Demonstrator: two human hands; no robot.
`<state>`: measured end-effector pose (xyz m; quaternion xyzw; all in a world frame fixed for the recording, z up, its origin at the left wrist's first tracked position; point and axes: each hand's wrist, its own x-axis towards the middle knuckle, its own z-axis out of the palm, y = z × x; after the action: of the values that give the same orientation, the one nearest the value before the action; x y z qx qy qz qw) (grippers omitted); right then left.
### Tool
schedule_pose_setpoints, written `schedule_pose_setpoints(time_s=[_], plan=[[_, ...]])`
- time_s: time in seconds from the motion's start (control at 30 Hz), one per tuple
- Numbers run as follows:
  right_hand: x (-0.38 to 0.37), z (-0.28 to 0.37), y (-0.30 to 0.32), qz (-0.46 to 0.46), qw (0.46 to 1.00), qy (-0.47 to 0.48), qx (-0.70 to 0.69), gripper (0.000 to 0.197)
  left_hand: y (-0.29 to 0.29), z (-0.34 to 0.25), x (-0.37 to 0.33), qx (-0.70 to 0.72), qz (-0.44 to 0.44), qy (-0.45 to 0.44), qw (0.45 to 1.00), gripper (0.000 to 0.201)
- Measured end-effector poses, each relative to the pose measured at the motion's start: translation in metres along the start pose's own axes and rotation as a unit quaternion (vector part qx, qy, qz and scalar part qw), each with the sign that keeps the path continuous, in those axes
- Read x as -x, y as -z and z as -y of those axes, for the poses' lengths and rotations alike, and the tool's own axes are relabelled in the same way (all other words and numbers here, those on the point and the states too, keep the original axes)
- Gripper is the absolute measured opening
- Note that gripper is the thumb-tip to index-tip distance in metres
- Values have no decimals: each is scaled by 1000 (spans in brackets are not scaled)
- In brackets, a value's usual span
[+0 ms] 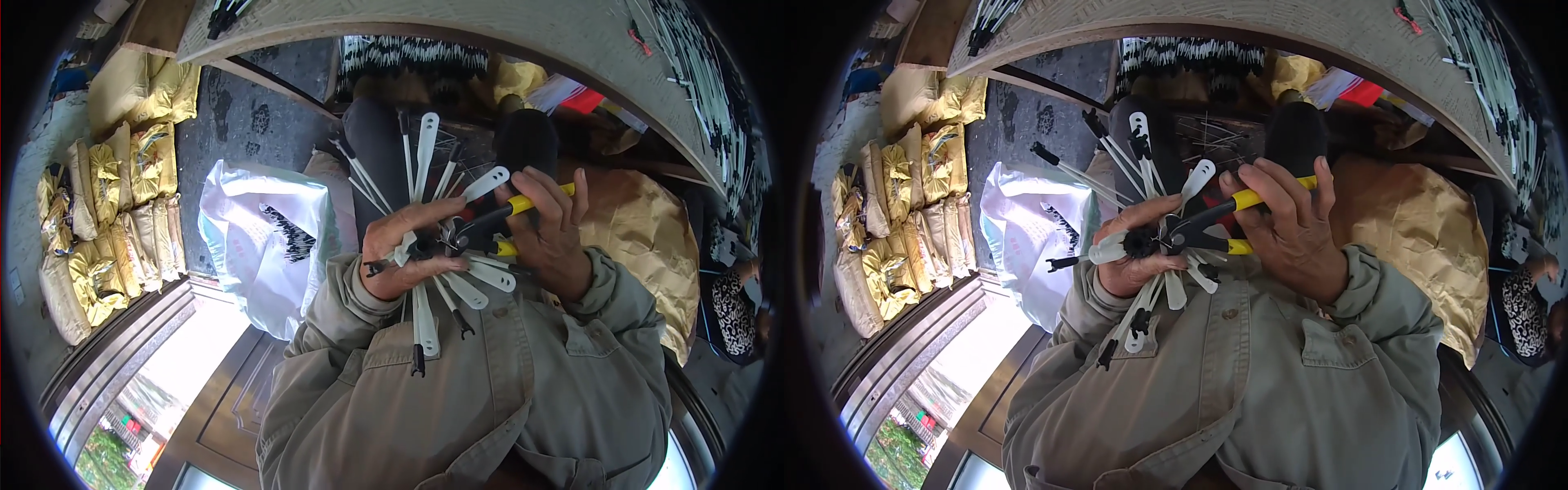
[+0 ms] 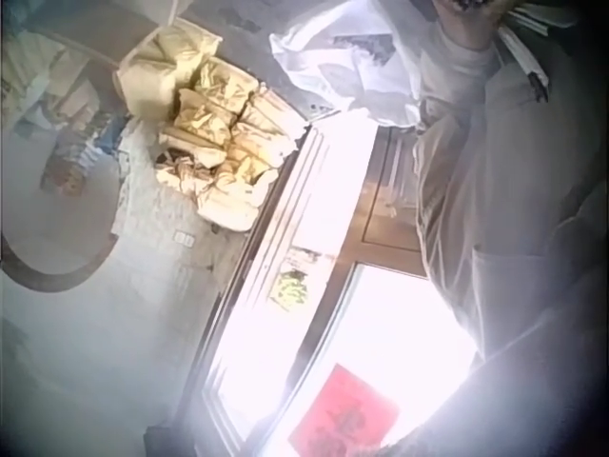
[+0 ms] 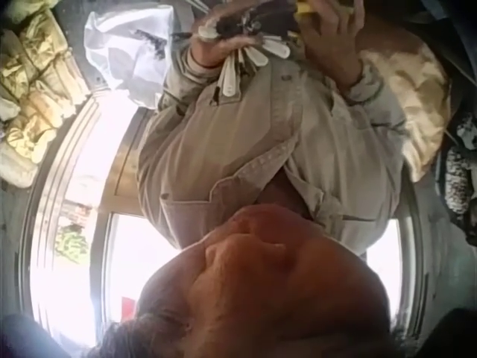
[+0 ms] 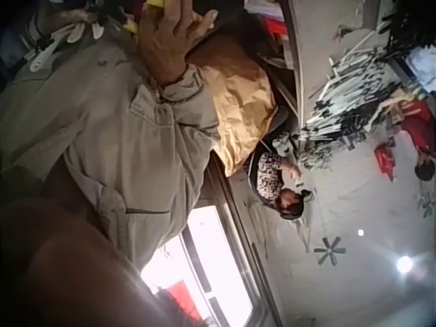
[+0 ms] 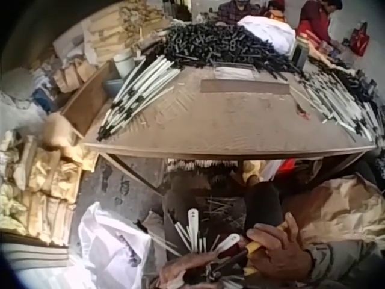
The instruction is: Assembling metal ribs and plastic components into umbrella mechanisms at a factory workbench.
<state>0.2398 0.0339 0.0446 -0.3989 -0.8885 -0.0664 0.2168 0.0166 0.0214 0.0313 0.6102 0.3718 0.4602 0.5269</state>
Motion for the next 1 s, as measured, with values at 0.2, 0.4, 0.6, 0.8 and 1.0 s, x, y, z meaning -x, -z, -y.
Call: schedule_pose_setpoints(time_s=[0.2, 0.4, 0.6, 0.8, 1.0], plan=[[1, 2, 4, 16, 1000, -16, 19, 16, -3, 1, 3, 3, -9, 17, 1000, 61], [-6, -11, 15, -4, 998, 46, 36, 18, -4, 0, 0, 13, -15, 6, 1000, 61], [-16, -19, 11, -48, 993, 82, 65, 16, -2, -2, 4, 2, -21, 54, 998, 64], [-24, -17, 20, 43, 998, 52, 8, 11, -2, -2, 1, 2, -17, 16, 1000, 64], [-16, -14, 19, 84, 995, 33, -32, 18, -6, -2, 4, 4, -38, 37, 999, 60]])
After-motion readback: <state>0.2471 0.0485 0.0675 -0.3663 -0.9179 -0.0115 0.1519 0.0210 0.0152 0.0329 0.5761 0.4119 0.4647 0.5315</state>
